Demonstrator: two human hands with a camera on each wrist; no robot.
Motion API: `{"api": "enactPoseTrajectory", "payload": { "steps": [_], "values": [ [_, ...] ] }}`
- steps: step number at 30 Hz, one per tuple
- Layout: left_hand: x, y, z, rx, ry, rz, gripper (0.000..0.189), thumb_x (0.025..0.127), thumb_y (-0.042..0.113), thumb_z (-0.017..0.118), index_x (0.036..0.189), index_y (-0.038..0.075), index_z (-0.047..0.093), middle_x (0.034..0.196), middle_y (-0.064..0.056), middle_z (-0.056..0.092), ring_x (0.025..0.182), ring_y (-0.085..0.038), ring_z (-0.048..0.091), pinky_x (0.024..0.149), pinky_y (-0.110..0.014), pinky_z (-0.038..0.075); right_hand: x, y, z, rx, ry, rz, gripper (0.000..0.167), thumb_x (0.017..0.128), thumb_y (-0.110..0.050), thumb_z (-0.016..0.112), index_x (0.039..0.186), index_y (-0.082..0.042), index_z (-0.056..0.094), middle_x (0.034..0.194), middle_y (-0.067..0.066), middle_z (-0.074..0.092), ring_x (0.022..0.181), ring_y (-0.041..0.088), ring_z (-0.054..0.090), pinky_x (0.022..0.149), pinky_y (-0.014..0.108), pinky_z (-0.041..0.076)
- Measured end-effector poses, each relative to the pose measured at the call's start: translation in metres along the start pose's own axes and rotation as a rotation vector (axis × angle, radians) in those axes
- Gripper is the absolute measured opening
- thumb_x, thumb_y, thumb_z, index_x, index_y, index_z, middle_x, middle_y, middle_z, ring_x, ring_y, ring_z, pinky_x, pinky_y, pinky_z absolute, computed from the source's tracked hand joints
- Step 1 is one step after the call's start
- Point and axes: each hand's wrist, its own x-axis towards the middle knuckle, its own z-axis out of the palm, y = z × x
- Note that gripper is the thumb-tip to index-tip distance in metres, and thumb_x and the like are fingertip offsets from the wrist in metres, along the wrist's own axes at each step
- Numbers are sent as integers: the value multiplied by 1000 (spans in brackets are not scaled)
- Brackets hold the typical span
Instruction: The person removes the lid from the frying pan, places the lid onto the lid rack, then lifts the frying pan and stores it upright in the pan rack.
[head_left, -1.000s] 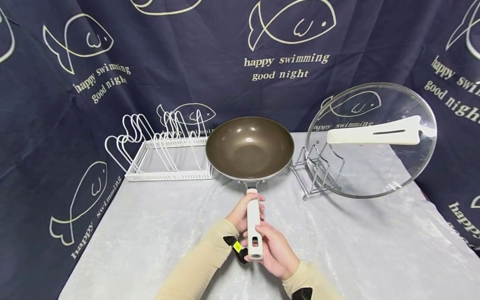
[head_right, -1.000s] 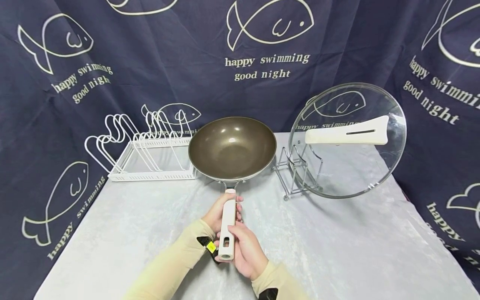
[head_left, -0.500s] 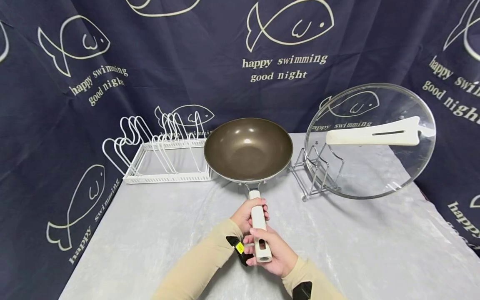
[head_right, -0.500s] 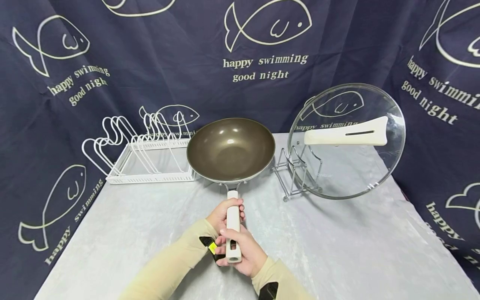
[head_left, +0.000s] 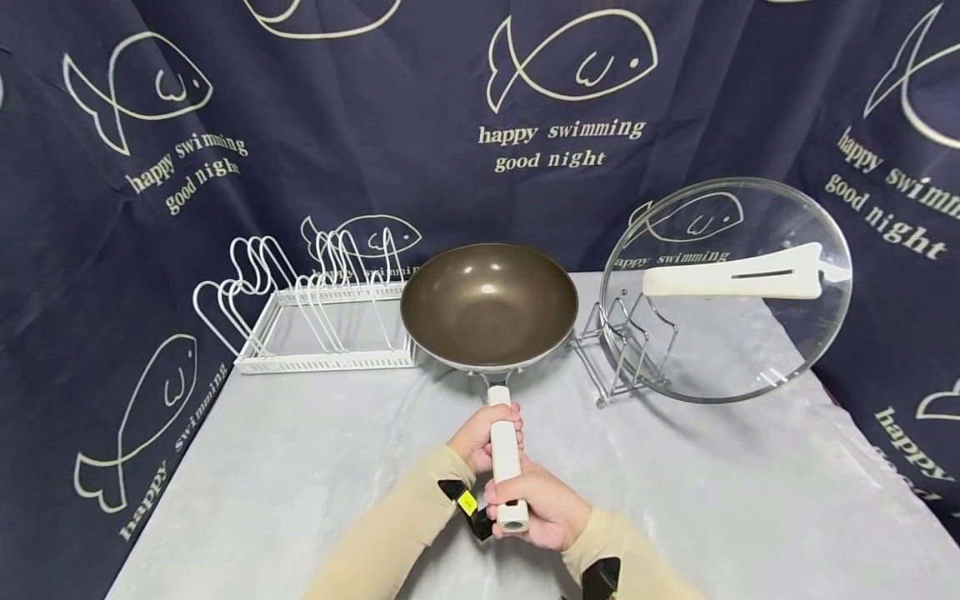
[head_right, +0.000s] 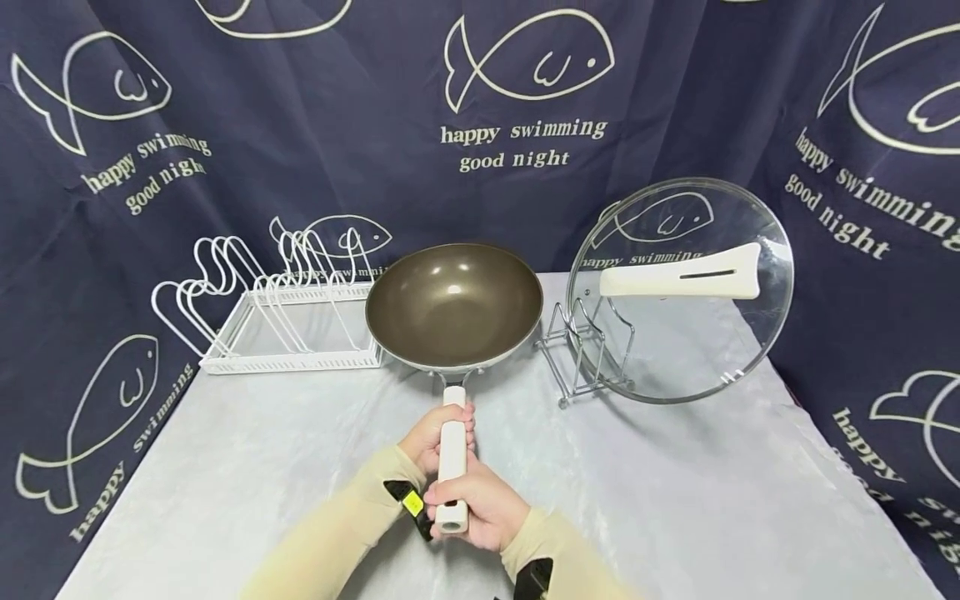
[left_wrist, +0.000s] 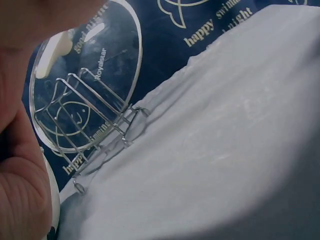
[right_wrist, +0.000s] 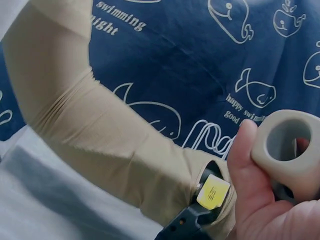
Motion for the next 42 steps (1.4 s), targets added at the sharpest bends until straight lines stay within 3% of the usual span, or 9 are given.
{"api": "enactPoseTrajectory", "payload": {
  "steps": [5,11,17,22,30,37,42],
  "values": [
    [-2,-4,1,2,6,-14,14,81,5,43,73,15,47,58,8,50,48,-3,50,41,-9,34,-3,4,1,5,16,-5,58,79,8,51,125,-15,23,78,2,51,63,9,53,53,22,50],
    [-1,2,5,-15,10,1,14,80,5,42,71,15,47,56,8,51,46,-2,52,39,-9,34,-2,-3,4,-5,5,-18,61,79,6,51,125,-11,15,79,2,51,63,8,54,54,22,51],
    [-1,9,8,-23,-54,2,19,80,6,40,68,17,48,56,9,51,46,-1,50,40,-9,33,-2,-8,8,0,-7,-10,58,80,5,51,123,-10,15,76,1,52,63,8,54,54,22,50],
    [-4,10,7,-28,-83,7,21,79,4,38,67,18,47,55,10,51,46,-1,50,46,-12,38,-1,-5,11,12,-33,-23,59,81,3,51,122,-13,12,77,1,52,63,8,54,55,23,50],
    [-10,9,6,40,-73,19,16,80,3,41,72,15,47,54,7,51,43,-2,52,37,-11,35,-4,3,16,0,44,-12,63,76,6,50,125,-11,13,75,0,50,61,10,51,53,23,49],
    [-9,12,8,43,-88,115,19,80,1,42,70,15,51,58,6,52,48,-2,52,48,-14,45,-5,-1,18,-28,27,-50,66,73,6,51,124,-8,12,70,0,52,58,9,55,51,22,50],
    [-10,15,11,23,-108,121,20,79,0,41,70,15,51,60,4,50,50,-3,50,50,-15,45,-7,-5,19,-62,29,-50,60,74,5,49,121,-6,15,70,-1,52,58,9,54,51,22,49]
  ]
}}
